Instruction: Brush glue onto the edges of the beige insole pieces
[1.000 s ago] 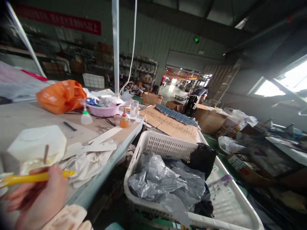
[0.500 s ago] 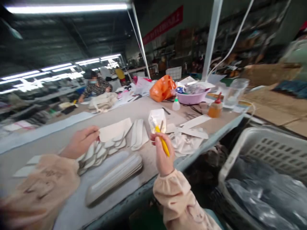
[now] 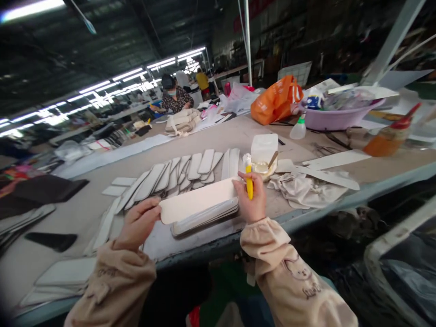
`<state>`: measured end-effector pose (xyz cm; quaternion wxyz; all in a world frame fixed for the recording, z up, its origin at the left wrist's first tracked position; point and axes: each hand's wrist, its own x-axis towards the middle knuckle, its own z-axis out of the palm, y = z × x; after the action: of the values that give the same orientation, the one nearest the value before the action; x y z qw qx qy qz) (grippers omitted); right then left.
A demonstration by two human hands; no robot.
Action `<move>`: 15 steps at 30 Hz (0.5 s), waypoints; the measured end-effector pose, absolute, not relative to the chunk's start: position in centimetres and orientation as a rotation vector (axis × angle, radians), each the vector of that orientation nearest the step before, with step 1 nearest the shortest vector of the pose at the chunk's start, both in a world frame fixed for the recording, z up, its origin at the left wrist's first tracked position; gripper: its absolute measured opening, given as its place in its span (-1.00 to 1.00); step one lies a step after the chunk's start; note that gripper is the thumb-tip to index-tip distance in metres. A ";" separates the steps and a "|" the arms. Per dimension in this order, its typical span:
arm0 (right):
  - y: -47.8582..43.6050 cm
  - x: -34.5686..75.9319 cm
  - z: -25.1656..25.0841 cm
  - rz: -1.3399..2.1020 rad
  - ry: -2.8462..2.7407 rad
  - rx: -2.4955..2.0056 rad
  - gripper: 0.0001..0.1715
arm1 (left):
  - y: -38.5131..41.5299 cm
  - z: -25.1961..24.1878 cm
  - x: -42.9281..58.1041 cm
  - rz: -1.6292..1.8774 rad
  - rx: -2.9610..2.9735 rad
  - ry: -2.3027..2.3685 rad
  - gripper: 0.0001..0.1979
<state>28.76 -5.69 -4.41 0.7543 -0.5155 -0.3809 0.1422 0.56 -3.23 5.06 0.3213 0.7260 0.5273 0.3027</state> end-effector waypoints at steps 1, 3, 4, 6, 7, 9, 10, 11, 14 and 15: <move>-5.7 28.8 -4.5 0.281 -0.863 -1.172 -0.61 | -3.3 4.2 0.4 0.773 1.868 1.387 -0.78; -5.7 28.7 -4.7 0.203 -0.968 -1.325 -0.62 | -3.4 2.5 0.1 0.708 1.847 1.469 -0.78; -5.8 28.6 -4.8 0.165 -1.033 -1.411 -0.63 | -3.5 1.7 -0.1 0.657 1.862 1.550 -0.78; -5.7 28.3 -5.1 0.110 -1.164 -1.550 -0.68 | -3.6 0.4 -0.3 0.528 1.917 1.695 -0.77; -5.7 28.1 -5.4 0.096 -1.216 -1.596 -0.70 | -3.7 -0.1 -0.3 0.463 1.946 1.748 -0.76; -5.4 27.8 -5.9 0.084 -1.296 -1.661 -0.71 | -3.7 -0.8 -0.4 0.359 1.992 1.834 -0.75; -5.3 27.7 -6.2 0.080 -1.329 -1.687 -0.71 | -3.7 -1.1 -0.4 0.322 2.008 1.871 -0.75; -5.2 27.6 -6.5 0.077 -1.359 -1.708 -0.71 | -3.6 -1.3 -0.4 0.295 2.019 1.899 -0.75; -5.0 27.4 -6.9 0.052 -1.416 -1.749 -0.72 | -3.3 -1.9 -0.4 0.238 2.028 1.917 -0.75; -5.0 27.3 -7.0 0.043 -1.422 -1.761 -0.73 | -3.2 -2.0 -0.3 0.230 2.028 1.914 -0.75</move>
<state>27.32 -4.95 -7.01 0.4251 -0.7041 -0.5686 0.0171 -0.35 -3.20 -2.01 0.1709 0.7140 0.6741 0.0810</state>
